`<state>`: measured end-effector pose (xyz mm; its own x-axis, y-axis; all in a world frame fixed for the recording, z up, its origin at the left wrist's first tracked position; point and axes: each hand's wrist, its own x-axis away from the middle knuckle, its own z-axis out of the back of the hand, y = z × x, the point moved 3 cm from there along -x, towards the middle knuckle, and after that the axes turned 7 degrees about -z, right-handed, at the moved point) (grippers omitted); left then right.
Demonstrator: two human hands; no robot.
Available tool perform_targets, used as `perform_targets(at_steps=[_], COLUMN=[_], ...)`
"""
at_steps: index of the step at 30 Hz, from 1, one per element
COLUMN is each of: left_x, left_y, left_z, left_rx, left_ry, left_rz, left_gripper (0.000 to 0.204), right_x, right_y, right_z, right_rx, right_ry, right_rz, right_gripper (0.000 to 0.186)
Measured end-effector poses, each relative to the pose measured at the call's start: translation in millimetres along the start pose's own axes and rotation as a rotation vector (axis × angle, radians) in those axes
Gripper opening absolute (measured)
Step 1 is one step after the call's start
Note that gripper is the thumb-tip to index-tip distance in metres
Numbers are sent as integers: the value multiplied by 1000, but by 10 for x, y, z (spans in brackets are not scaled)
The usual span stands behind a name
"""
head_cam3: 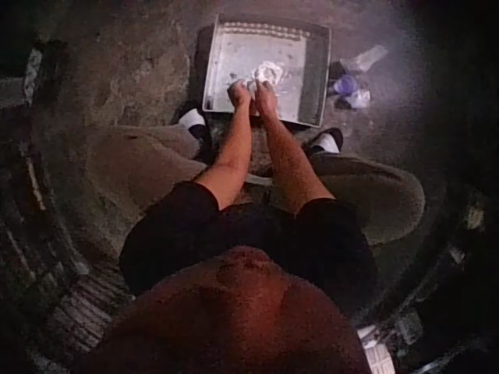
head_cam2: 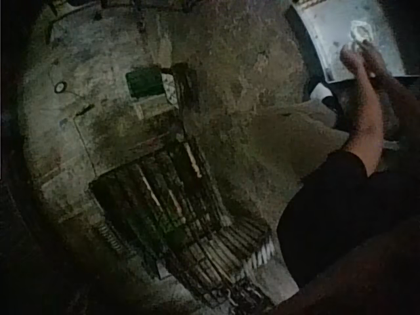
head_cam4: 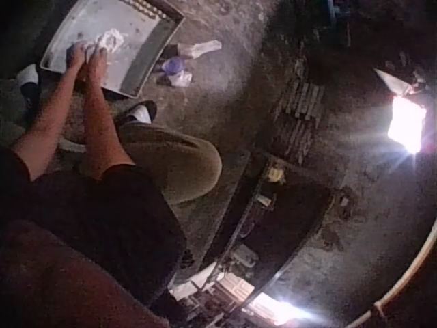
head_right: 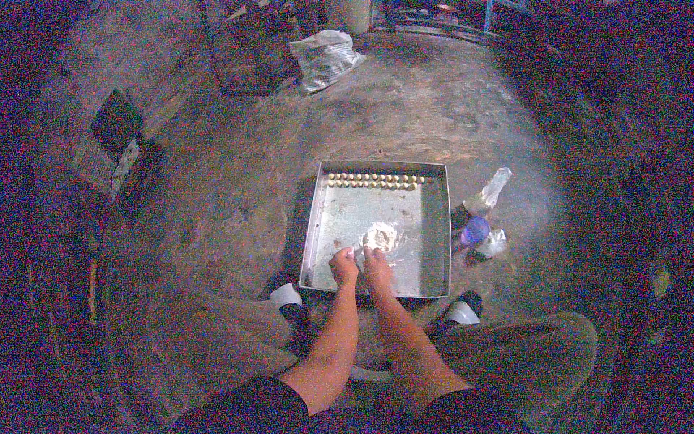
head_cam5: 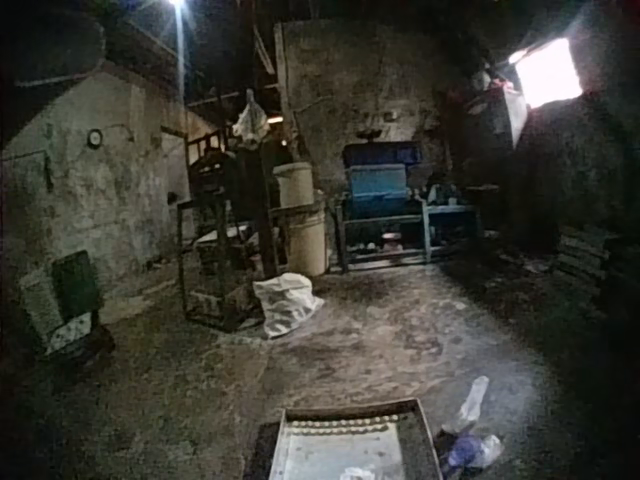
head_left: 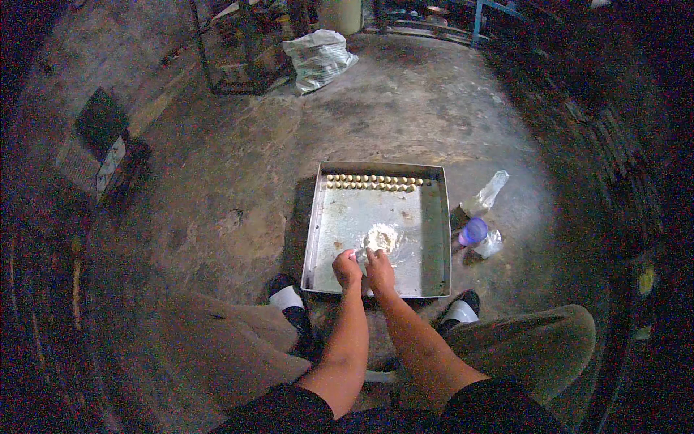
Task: The person pours white powder from a plastic bag onto a tray of small dough balls, adds liquid from a blue cup, and mixes the ingredients together by hand.
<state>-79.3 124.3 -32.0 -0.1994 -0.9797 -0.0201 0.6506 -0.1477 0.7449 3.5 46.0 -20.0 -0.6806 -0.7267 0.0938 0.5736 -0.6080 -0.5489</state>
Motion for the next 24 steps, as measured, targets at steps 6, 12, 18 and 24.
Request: perform_targets(at_steps=[6,12,18,24], left_x=[-2,68,-11,166], left_y=[-63,-110,-230,6], left_z=[5,-60,-185,-170], left_rx=[-133,-53,184,-39], left_ry=[-13,-107,-67,60], left_rz=[-14,-78,-104,-496], left_gripper=[19,22,19,11], right_x=[2,-81,-735,-1079], right_y=[39,345,137,45], right_z=[-250,-306,319,682], right_rx=[131,29,-87,-130], right_ry=[-126,-30,10,-62], right_rz=[167,54,-167,-30], right_gripper=[14,12,16,16])
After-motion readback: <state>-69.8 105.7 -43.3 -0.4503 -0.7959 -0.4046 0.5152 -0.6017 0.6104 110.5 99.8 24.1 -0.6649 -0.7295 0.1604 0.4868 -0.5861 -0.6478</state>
